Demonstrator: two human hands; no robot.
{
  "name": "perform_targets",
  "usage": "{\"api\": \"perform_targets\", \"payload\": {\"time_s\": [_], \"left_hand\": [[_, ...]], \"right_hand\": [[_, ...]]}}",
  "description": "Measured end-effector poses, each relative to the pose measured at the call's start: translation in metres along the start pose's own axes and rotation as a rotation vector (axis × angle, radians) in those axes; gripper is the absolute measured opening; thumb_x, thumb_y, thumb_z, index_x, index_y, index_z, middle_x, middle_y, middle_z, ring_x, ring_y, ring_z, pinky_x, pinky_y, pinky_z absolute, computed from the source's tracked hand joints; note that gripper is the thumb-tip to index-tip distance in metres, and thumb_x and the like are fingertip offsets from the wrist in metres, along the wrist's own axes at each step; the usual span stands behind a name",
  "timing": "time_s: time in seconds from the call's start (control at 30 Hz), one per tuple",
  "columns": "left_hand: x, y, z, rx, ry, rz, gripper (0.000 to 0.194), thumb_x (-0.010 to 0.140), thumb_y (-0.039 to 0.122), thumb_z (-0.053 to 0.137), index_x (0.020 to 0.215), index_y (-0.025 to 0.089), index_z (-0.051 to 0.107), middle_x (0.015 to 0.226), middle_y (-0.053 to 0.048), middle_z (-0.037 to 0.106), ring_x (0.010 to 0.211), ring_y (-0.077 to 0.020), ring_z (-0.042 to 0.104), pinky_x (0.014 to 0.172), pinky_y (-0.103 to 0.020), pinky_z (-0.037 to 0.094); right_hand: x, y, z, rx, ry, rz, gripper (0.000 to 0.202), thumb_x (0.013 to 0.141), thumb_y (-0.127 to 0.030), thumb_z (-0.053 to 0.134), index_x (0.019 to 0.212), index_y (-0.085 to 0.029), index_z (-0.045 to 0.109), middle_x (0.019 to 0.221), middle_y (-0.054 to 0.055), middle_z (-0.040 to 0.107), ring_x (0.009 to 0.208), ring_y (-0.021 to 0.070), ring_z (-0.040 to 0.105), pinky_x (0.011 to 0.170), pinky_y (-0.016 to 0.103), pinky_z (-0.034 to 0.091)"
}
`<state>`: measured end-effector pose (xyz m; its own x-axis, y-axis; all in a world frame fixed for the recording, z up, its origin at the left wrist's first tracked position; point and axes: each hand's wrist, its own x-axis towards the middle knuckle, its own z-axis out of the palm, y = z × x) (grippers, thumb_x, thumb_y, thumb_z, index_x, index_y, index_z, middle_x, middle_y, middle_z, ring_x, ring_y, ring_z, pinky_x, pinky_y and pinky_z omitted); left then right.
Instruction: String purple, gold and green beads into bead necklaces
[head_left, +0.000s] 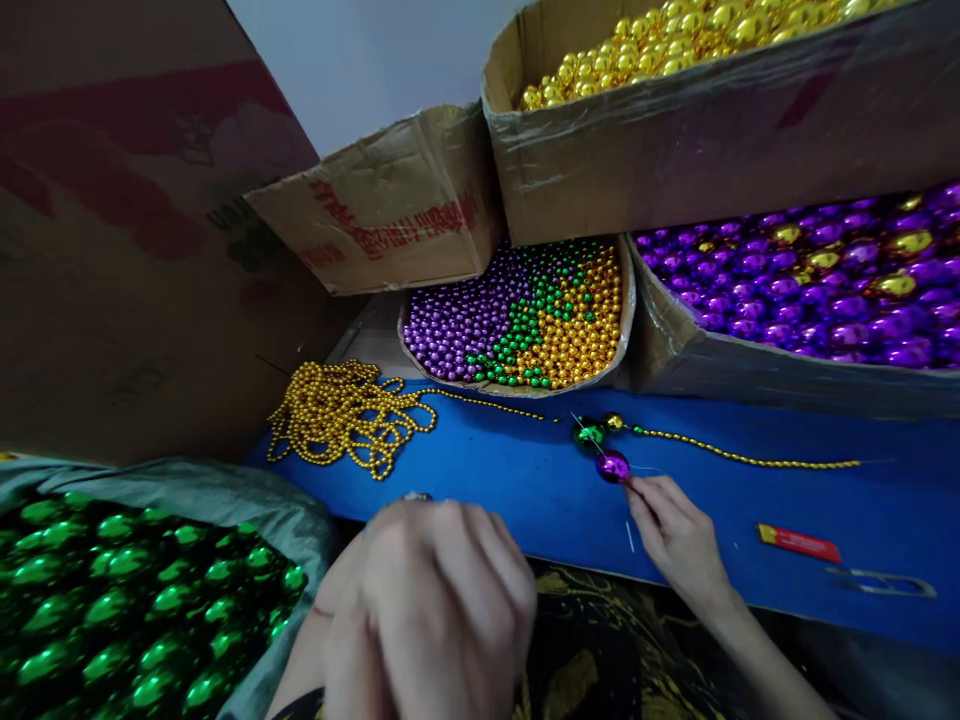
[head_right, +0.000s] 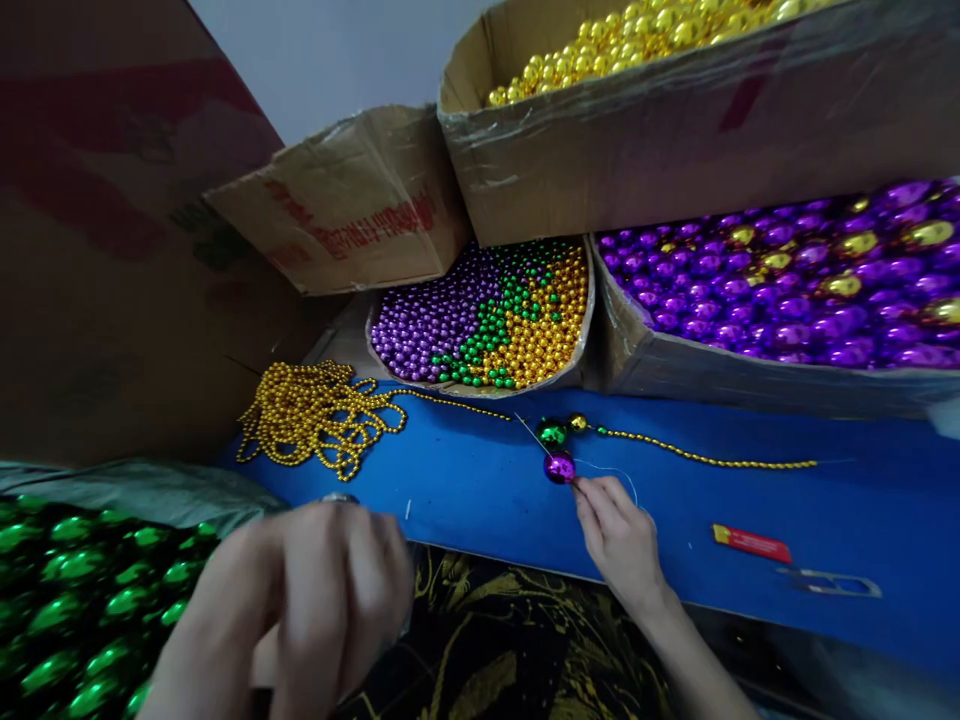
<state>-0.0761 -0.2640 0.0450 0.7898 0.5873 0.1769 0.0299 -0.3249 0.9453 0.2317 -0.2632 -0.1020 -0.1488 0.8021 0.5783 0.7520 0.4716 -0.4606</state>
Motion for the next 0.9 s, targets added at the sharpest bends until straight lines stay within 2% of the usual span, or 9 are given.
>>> {"api": "perform_targets", "payload": {"time_s": [0.07, 0.13, 0.17, 0.2, 0.33, 0.47, 0.6, 0.7, 0.9], "left_hand": [[0.030, -0.002, -0.025, 0.164, 0.065, 0.071, 0.023, 0.071, 0.059, 0.062, 0.083, 0.044, 0.075, 0.066, -0.001, 0.070, 0.059, -0.0187, 0.063, 0.054, -0.034, 0.050], [0.061, -0.017, -0.055, 0.464, 0.267, -0.083, 0.031, 0.084, 0.050, 0.057, 0.102, 0.031, 0.073, 0.086, -0.006, 0.073, 0.075, -0.0181, 0.065, 0.071, -0.034, 0.053], [0.075, -0.030, -0.070, 0.612, 0.381, -0.157, 0.031, 0.087, 0.046, 0.053, 0.104, 0.026, 0.071, 0.089, -0.007, 0.073, 0.077, -0.0170, 0.064, 0.072, -0.033, 0.052], [0.086, -0.044, -0.083, 0.739, 0.421, -0.212, 0.031, 0.090, 0.042, 0.050, 0.102, 0.022, 0.070, 0.087, -0.007, 0.072, 0.074, -0.0154, 0.063, 0.070, -0.030, 0.051], [0.113, -0.102, -0.115, 1.116, 0.259, -0.414, 0.021, 0.087, 0.024, 0.052, 0.097, 0.018, 0.069, 0.092, -0.007, 0.071, 0.080, -0.0165, 0.063, 0.071, -0.028, 0.048], [0.122, -0.125, -0.121, 1.290, 0.110, -0.537, 0.022, 0.085, 0.022, 0.055, 0.101, 0.020, 0.070, 0.103, -0.009, 0.071, 0.093, -0.0228, 0.064, 0.069, -0.029, 0.048], [0.127, -0.126, -0.119, 1.332, 0.103, -0.567, 0.022, 0.084, 0.023, 0.056, 0.102, 0.022, 0.071, 0.102, -0.010, 0.071, 0.095, -0.0257, 0.064, 0.068, -0.030, 0.048], [0.125, -0.127, -0.116, 1.313, 0.176, -0.541, 0.023, 0.085, 0.022, 0.054, 0.101, 0.022, 0.070, 0.101, -0.009, 0.071, 0.095, -0.0243, 0.065, 0.070, -0.030, 0.049], [0.113, -0.129, -0.101, 0.911, 0.460, -0.365, 0.023, 0.086, 0.029, 0.056, 0.104, 0.018, 0.067, 0.095, -0.005, 0.073, 0.073, -0.0136, 0.063, 0.070, -0.027, 0.049]], "right_hand": [[0.000, 0.000, 0.000, -0.003, 0.001, 0.001, 0.017, 0.096, -0.022, 0.051, 0.103, -0.018, 0.066, 0.088, 0.005, 0.067, 0.073, 0.0128, 0.066, 0.066, 0.023, 0.053], [0.000, 0.000, 0.000, -0.004, 0.001, 0.005, 0.017, 0.096, -0.023, 0.051, 0.102, -0.018, 0.066, 0.088, 0.004, 0.067, 0.073, 0.0130, 0.066, 0.066, 0.023, 0.052], [0.000, -0.001, 0.000, -0.003, 0.001, 0.007, 0.017, 0.096, -0.023, 0.051, 0.102, -0.019, 0.066, 0.087, 0.004, 0.067, 0.072, 0.0130, 0.066, 0.066, 0.023, 0.052], [0.000, -0.001, 0.000, -0.003, 0.002, 0.008, 0.017, 0.096, -0.023, 0.051, 0.102, -0.019, 0.067, 0.087, 0.004, 0.067, 0.071, 0.0129, 0.065, 0.066, 0.023, 0.052], [0.000, -0.001, 0.001, -0.011, 0.003, 0.000, 0.017, 0.096, -0.023, 0.051, 0.102, -0.018, 0.066, 0.088, 0.004, 0.067, 0.069, 0.0125, 0.065, 0.067, 0.022, 0.052], [-0.001, 0.000, 0.001, -0.010, 0.006, -0.001, 0.017, 0.096, -0.022, 0.051, 0.103, -0.018, 0.066, 0.088, 0.005, 0.067, 0.071, 0.0128, 0.066, 0.067, 0.023, 0.053], [0.000, -0.001, 0.001, -0.016, 0.001, 0.004, 0.017, 0.096, -0.023, 0.050, 0.102, -0.019, 0.066, 0.087, 0.004, 0.067, 0.070, 0.0123, 0.065, 0.067, 0.022, 0.053], [0.000, -0.003, 0.003, -0.011, 0.001, 0.012, 0.018, 0.097, -0.024, 0.050, 0.100, -0.019, 0.067, 0.086, 0.004, 0.067, 0.069, 0.0119, 0.065, 0.066, 0.022, 0.053], [0.001, -0.004, 0.004, -0.009, -0.023, 0.045, 0.019, 0.096, -0.024, 0.051, 0.101, -0.019, 0.068, 0.088, 0.004, 0.068, 0.073, 0.0126, 0.065, 0.069, 0.024, 0.053]]}}
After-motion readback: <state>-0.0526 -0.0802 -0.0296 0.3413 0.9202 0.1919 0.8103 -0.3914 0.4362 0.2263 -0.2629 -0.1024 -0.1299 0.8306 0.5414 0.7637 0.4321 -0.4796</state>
